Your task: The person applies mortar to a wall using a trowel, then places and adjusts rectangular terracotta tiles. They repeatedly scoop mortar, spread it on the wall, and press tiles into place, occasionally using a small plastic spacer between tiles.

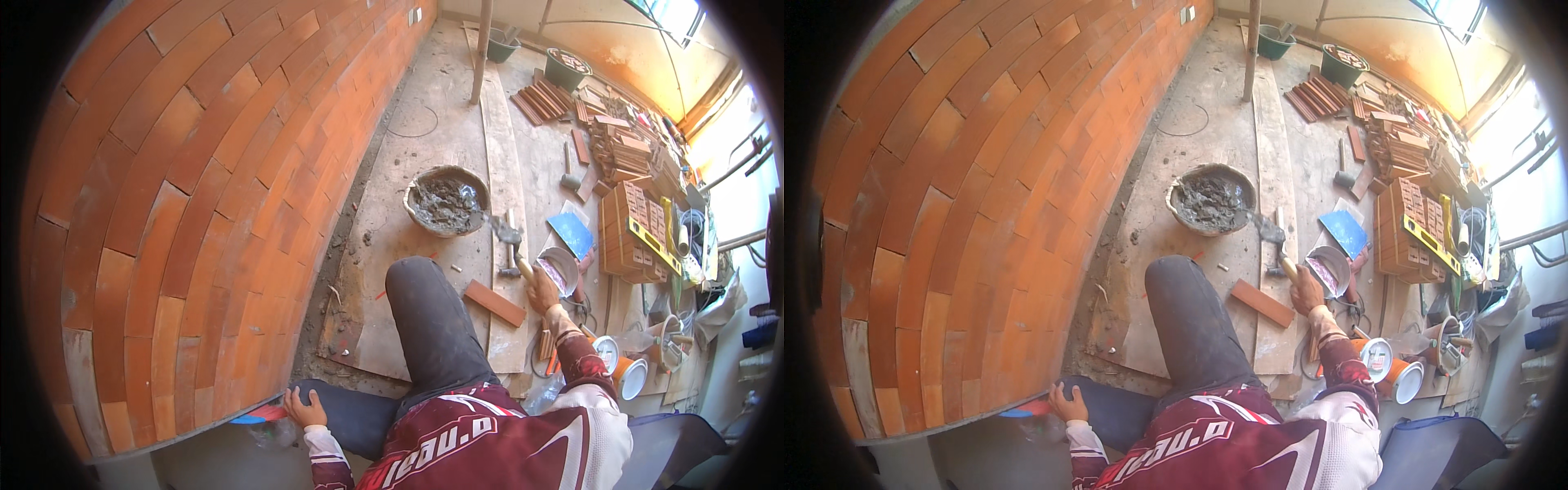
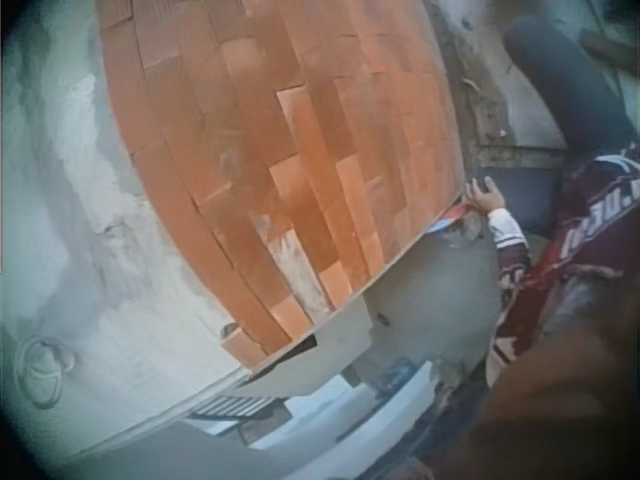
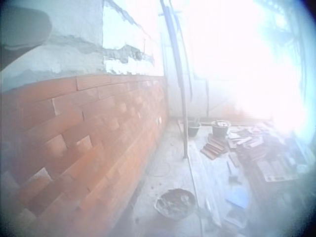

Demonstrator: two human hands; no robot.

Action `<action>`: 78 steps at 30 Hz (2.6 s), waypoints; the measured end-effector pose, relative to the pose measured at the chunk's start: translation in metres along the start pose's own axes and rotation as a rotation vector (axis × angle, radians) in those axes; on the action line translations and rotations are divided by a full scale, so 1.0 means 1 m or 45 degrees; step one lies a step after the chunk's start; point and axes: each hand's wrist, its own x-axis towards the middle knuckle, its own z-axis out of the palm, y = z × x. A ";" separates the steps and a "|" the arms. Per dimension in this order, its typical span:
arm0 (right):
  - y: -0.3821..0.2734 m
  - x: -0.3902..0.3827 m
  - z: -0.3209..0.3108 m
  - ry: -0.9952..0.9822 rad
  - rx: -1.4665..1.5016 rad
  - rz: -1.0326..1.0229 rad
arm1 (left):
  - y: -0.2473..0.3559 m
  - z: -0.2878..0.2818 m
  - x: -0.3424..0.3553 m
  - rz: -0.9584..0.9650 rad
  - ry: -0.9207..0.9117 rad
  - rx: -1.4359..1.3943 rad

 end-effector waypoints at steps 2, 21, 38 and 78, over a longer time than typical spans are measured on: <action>-0.017 0.018 0.003 0.131 0.226 -0.127 | -0.003 0.005 0.001 0.026 0.009 0.013; 0.021 -0.011 0.025 -0.398 1.702 1.291 | 0.005 0.001 -0.004 0.052 0.017 0.000; -0.022 0.088 0.166 -0.234 -0.213 0.774 | 0.027 -0.035 -0.017 0.031 -0.021 0.087; -0.692 -0.035 -0.337 -1.583 0.707 -0.708 | 0.218 -0.420 -0.250 -1.180 -0.668 -0.268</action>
